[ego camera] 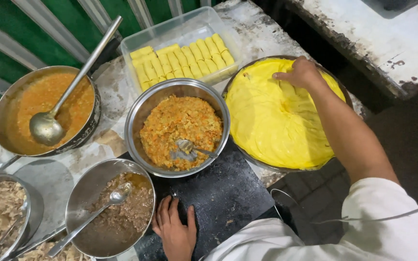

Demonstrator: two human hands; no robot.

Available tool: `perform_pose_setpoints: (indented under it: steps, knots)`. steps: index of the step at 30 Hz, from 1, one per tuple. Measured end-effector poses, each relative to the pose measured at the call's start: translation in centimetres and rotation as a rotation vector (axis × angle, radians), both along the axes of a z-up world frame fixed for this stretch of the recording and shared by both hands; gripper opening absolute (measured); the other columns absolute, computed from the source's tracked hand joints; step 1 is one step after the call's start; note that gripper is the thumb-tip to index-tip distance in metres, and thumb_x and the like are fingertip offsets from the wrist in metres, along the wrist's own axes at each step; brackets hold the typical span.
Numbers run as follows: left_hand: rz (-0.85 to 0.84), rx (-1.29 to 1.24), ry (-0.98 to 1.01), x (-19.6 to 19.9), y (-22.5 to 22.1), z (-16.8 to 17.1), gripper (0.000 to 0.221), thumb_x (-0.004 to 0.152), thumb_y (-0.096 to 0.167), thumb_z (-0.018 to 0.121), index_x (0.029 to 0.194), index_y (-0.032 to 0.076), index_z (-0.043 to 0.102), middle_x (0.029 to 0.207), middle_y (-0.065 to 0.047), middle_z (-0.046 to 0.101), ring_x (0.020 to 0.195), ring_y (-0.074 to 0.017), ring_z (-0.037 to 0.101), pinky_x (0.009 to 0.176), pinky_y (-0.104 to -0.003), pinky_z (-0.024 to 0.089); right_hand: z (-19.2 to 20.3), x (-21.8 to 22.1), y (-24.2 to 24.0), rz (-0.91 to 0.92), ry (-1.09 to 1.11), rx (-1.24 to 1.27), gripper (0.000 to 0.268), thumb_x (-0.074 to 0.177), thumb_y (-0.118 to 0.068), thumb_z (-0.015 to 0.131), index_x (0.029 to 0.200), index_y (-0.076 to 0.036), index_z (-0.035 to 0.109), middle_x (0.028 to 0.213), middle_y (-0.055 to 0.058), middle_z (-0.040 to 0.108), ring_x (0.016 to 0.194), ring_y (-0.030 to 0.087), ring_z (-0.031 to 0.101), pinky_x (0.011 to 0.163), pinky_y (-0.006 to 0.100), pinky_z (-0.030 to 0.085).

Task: The person is preparing food by peeling thin yellow wrappers, adding a spoonful of filling, and rolling them into cylinders.

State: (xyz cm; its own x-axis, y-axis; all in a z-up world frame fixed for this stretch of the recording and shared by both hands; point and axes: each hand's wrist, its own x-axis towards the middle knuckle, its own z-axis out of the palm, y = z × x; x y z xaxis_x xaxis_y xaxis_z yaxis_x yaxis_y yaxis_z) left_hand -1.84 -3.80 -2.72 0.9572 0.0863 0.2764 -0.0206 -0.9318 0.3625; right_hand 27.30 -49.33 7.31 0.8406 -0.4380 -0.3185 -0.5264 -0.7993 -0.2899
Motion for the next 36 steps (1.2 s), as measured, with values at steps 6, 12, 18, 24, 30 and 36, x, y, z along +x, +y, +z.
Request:
perform_pose_setpoints:
  steps: [6,12,18,24,30,36]
  knots:
    - [-0.033,0.028,-0.021,0.1,-0.2,0.8,0.041,0.091,0.043,0.056,0.118,0.012,0.063,0.131,-0.008,0.057,0.131,-0.0285,0.048,0.113,-0.049,0.026,0.1,1.3,2.3,0.038,0.145,-0.176,0.071,0.087,-0.075,0.060,0.058,-0.012,0.043,0.060,0.003,0.039,0.050,0.021,0.038,0.049,0.036,0.028]
    - [-0.027,0.001,0.020,0.0,0.1,0.5,0.040,0.090,0.042,0.059,0.117,0.013,0.065,0.133,-0.007,0.056,0.132,-0.0272,0.047,0.111,-0.050,0.026,-0.9,3.5,1.5,-0.125,0.039,-0.115,0.018,0.091,-0.016,0.053,0.104,-0.007,0.062,0.101,0.015,0.065,0.083,0.036,0.062,0.064,0.044,0.045]
    - [-0.045,-0.016,-0.026,0.0,0.2,0.7,0.039,0.092,0.041,0.056,0.116,0.013,0.064,0.131,-0.007,0.057,0.128,-0.0270,0.049,0.109,-0.048,0.025,-7.7,7.9,-3.0,-0.048,-0.512,0.249,0.028,0.097,-0.021,0.046,0.091,0.000,0.063,0.113,0.019,0.056,0.090,0.034,0.058,0.068,0.047,0.043]
    - [-0.043,-0.016,0.020,-0.1,0.2,0.8,0.039,0.093,0.042,0.054,0.116,0.013,0.064,0.133,-0.007,0.057,0.131,-0.0266,0.047,0.109,-0.049,0.024,-0.4,4.3,3.1,0.024,-0.383,0.433,0.009,0.102,-0.021,0.053,0.102,-0.014,0.059,0.093,0.010,0.056,0.059,0.020,0.044,0.050,0.039,0.031]
    - [-0.063,-0.030,-0.051,-0.3,0.2,0.9,0.036,0.093,0.040,0.056,0.116,0.014,0.064,0.130,-0.007,0.056,0.128,-0.0272,0.048,0.108,-0.048,0.027,4.3,0.8,4.1,0.250,-0.472,0.946,0.007,0.104,-0.011,0.052,0.104,-0.015,0.058,0.087,0.001,0.059,0.070,0.010,0.056,0.057,0.023,0.042]
    - [-0.261,-0.370,-0.186,-0.2,0.5,3.3,0.038,0.097,0.032,0.057,0.122,0.005,0.061,0.131,-0.011,0.055,0.125,-0.0307,0.053,0.104,-0.045,0.040,9.8,-5.3,4.5,0.470,-0.602,1.236,0.020,0.096,-0.010,0.062,0.113,-0.017,0.055,0.107,-0.008,0.061,0.088,0.001,0.061,0.078,0.014,0.051]
